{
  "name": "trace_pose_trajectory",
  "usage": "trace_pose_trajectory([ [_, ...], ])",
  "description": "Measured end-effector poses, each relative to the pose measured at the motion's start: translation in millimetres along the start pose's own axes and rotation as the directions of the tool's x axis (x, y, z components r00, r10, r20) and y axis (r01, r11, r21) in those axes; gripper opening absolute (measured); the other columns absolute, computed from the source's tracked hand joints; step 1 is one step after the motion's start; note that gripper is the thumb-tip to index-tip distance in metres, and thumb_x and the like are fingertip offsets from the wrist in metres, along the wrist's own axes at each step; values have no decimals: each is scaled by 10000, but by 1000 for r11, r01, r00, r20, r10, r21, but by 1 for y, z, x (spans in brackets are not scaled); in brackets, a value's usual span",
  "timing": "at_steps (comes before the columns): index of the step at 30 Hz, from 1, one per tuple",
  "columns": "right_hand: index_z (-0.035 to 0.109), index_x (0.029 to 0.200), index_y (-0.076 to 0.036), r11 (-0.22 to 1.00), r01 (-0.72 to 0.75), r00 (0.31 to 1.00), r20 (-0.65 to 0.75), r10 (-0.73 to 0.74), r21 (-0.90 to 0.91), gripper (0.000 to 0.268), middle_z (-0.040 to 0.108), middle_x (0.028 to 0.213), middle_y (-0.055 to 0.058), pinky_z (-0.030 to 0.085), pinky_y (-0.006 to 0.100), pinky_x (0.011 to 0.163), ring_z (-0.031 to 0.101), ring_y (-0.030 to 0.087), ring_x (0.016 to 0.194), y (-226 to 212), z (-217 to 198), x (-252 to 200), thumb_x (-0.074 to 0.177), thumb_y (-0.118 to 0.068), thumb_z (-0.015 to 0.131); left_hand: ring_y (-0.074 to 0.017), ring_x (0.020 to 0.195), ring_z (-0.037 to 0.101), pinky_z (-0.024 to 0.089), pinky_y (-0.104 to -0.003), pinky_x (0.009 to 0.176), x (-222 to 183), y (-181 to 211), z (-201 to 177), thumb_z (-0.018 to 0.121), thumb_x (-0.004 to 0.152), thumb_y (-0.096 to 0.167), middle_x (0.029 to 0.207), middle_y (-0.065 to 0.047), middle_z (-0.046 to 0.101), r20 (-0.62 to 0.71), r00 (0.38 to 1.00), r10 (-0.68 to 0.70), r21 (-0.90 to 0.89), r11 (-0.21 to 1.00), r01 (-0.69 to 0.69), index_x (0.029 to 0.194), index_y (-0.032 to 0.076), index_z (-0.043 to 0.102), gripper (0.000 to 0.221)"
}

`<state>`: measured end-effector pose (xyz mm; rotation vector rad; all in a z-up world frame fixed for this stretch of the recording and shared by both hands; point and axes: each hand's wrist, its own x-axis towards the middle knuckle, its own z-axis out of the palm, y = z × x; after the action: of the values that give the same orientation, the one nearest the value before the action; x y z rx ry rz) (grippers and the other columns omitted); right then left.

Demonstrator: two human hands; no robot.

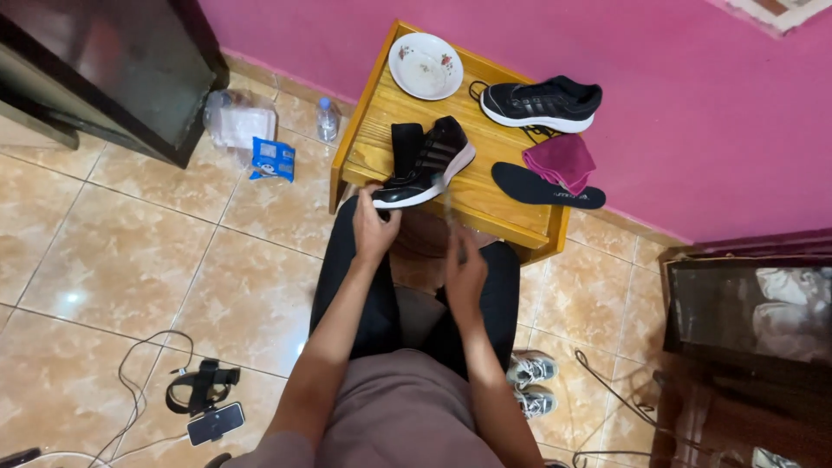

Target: Cleaning the white rubber sole of a black sneaker using a brush and cleaning solution from a bowl.

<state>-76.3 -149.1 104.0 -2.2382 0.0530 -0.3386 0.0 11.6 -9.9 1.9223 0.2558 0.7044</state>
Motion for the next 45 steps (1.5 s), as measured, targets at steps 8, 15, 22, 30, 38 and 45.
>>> trace_pose_trajectory([
  [8, 724, 1268, -234, 978, 74, 996, 59, -63, -198, 244, 786, 977, 101, 575, 516, 856, 749, 331, 887, 26, -14, 37, 1064, -291, 601, -428, 1190, 613, 484, -510, 1031, 22, 32, -25, 700, 744, -54, 1186, -192, 663, 41, 997, -68, -171, 983, 74, 1270, 135, 593, 569],
  [15, 747, 1261, -284, 989, 117, 987, 121, -106, -92, 246, 791, 1074, 47, 605, 392, 848, 764, 239, 924, -6, -7, 21, 1057, -270, 610, -363, 1321, 542, 385, -481, 1154, 25, 38, -31, 556, 739, -161, 1267, -176, 650, 98, 979, -177, -302, 932, 199, 1297, 152, 576, 640],
  [22, 746, 1218, -145, 990, 78, 997, 35, -74, -117, 230, 766, 1018, 184, 607, 516, 790, 729, 375, 932, 41, 17, -1, 1018, -204, 648, -337, 1287, 572, 382, -478, 1157, 22, 40, -29, 565, 719, -191, 1245, -159, 652, 121, 984, -130, -289, 944, 160, 1292, 133, 589, 659],
  [30, 702, 1346, -222, 993, 84, 983, 167, -70, -78, 313, 762, 1143, 106, 617, 448, 822, 732, 291, 995, 13, 18, -21, 1053, -240, 592, -355, 1263, 583, 419, -463, 1122, 19, 27, -25, 652, 747, -209, 1240, -138, 629, 140, 990, 33, -205, 979, -3, 1263, 111, 592, 610],
  [38, 682, 1355, -208, 997, -71, 946, 319, 57, 35, 313, 762, 1137, 121, 611, 467, 810, 742, 297, 925, -8, 1, -8, 1085, -279, 542, -368, 1266, 576, 432, -481, 1120, 18, 25, -29, 681, 767, -192, 1266, -132, 620, 175, 978, 110, -166, 983, -81, 1264, 101, 577, 586],
  [45, 675, 1318, -208, 999, -17, 923, 384, 33, -46, 302, 761, 1033, 185, 598, 550, 775, 741, 395, 901, -10, -2, 10, 1090, -320, 512, -380, 1260, 571, 442, -488, 1110, 18, 21, -26, 681, 726, -223, 1264, -132, 611, 187, 968, 165, -148, 979, -138, 1264, 89, 556, 635],
])
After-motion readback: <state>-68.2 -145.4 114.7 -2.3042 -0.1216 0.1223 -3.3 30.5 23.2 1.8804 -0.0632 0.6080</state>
